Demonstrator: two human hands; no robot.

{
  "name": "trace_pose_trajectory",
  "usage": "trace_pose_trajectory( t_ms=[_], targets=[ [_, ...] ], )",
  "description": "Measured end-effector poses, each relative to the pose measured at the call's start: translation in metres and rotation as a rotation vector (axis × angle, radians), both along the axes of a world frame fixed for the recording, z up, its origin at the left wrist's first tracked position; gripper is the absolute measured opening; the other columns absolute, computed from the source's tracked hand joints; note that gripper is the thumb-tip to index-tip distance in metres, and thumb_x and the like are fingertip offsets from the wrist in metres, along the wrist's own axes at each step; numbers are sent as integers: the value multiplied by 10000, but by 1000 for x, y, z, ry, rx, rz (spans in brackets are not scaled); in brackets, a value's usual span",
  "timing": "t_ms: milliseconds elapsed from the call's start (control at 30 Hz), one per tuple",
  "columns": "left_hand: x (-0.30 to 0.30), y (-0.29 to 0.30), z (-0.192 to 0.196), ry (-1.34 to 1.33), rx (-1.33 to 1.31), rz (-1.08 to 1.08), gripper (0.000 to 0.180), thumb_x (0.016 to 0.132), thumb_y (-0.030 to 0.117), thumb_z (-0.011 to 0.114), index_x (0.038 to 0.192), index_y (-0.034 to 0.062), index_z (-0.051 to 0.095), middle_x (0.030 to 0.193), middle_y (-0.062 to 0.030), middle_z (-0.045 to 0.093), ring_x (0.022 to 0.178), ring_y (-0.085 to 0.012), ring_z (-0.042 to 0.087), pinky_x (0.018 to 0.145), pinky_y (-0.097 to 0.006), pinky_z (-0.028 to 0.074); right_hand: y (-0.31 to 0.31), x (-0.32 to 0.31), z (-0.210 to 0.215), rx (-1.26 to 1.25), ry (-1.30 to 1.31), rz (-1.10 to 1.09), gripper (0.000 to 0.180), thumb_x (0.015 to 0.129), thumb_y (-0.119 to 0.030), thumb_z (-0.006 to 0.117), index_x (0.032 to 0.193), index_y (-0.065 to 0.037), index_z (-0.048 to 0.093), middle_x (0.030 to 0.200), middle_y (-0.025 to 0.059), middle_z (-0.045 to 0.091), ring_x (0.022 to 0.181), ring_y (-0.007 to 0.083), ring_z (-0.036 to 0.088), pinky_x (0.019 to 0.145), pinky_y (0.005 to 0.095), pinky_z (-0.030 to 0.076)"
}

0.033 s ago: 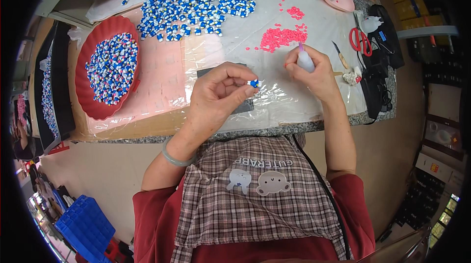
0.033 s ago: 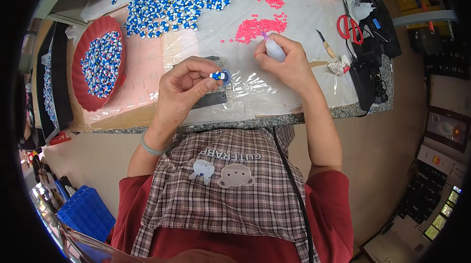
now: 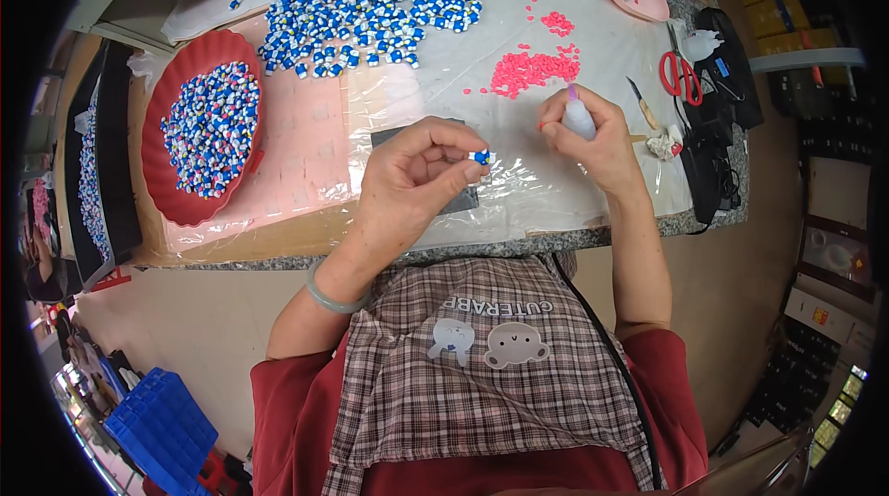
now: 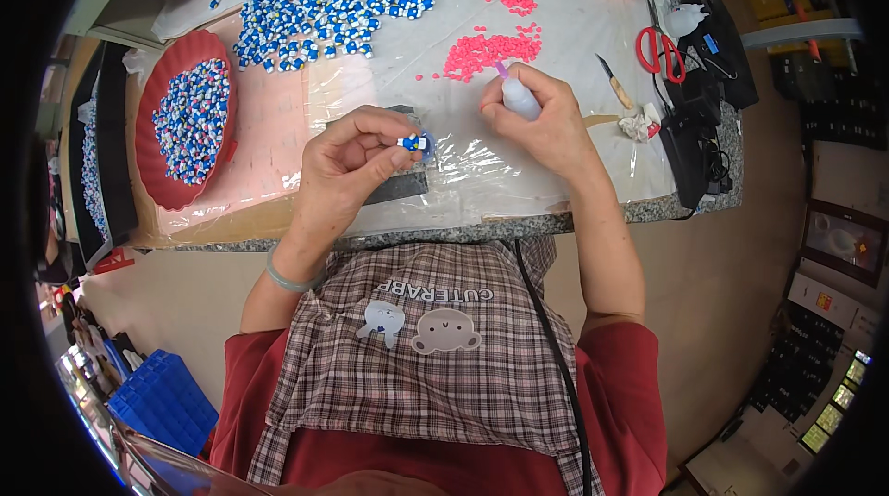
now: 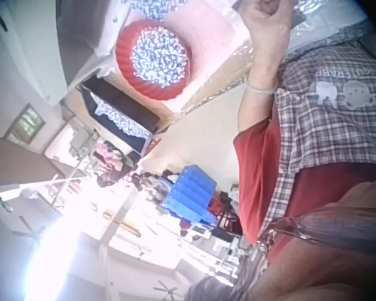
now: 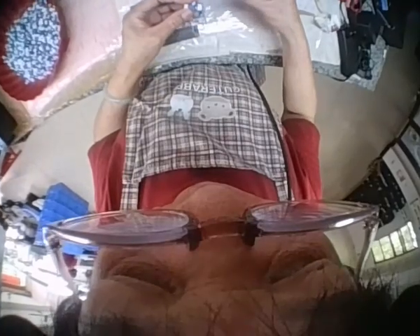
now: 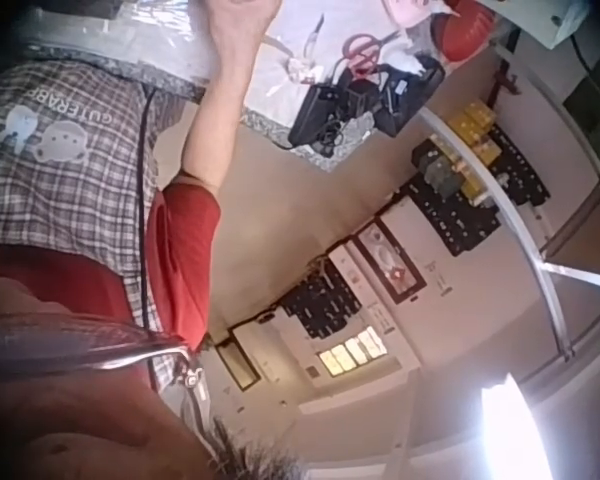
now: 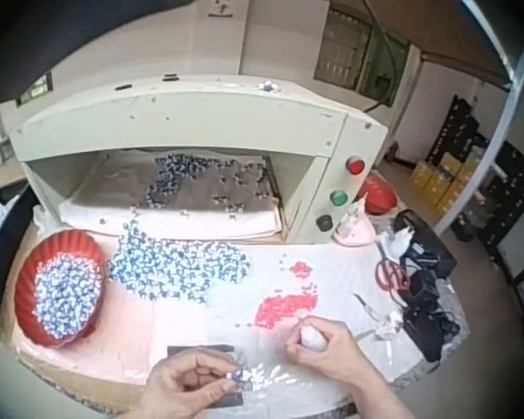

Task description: The person is assembling small blue and white plastic components by applying glue and attaching tiny pink decorative pieces.

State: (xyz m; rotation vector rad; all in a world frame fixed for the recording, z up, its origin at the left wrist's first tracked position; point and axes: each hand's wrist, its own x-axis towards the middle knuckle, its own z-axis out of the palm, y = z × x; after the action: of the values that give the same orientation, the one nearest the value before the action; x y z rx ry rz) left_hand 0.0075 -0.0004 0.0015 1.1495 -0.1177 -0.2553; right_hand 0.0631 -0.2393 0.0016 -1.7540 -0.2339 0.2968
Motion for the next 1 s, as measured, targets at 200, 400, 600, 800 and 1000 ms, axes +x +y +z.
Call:
trace_pose_trajectory(
  t_ms=[200,400,600,800,1000],
  targets=[
    [2,-12,2,32,59,-24,176,859,-66,634,1033,-57,605,1048,-73,602,912,-106,624,804,-212,533,6,-18,13,209,49,35,128,808,17,657,862,-35,552,843,80,593,631,80,530,526,216,420],
    [5,-25,-3,-91,163,13,168,826,-73,647,993,-53,638,1000,-86,628,871,-121,641,734,-218,553,12,-27,18,141,17,103,122,798,1,669,861,-39,572,842,53,609,723,85,537,626,232,439],
    [6,-26,5,-253,406,-17,171,819,-64,666,988,-38,660,1052,-95,611,919,-137,624,775,-250,548,17,-33,29,-76,-7,44,107,785,-21,674,851,-31,591,832,8,616,794,74,541,750,243,443],
    [5,-29,3,-388,532,36,182,796,-54,676,974,-20,664,977,-97,652,849,-150,650,714,-249,560,18,-34,30,-179,-21,59,120,775,-30,679,849,-42,586,809,-10,609,781,68,535,743,243,445],
    [3,-31,3,-389,603,65,199,793,-44,679,985,-4,649,951,-93,666,812,-154,665,718,-257,564,17,-31,29,-197,-10,68,163,785,-48,717,878,-46,583,799,-15,602,734,59,530,670,228,441]
  ],
)
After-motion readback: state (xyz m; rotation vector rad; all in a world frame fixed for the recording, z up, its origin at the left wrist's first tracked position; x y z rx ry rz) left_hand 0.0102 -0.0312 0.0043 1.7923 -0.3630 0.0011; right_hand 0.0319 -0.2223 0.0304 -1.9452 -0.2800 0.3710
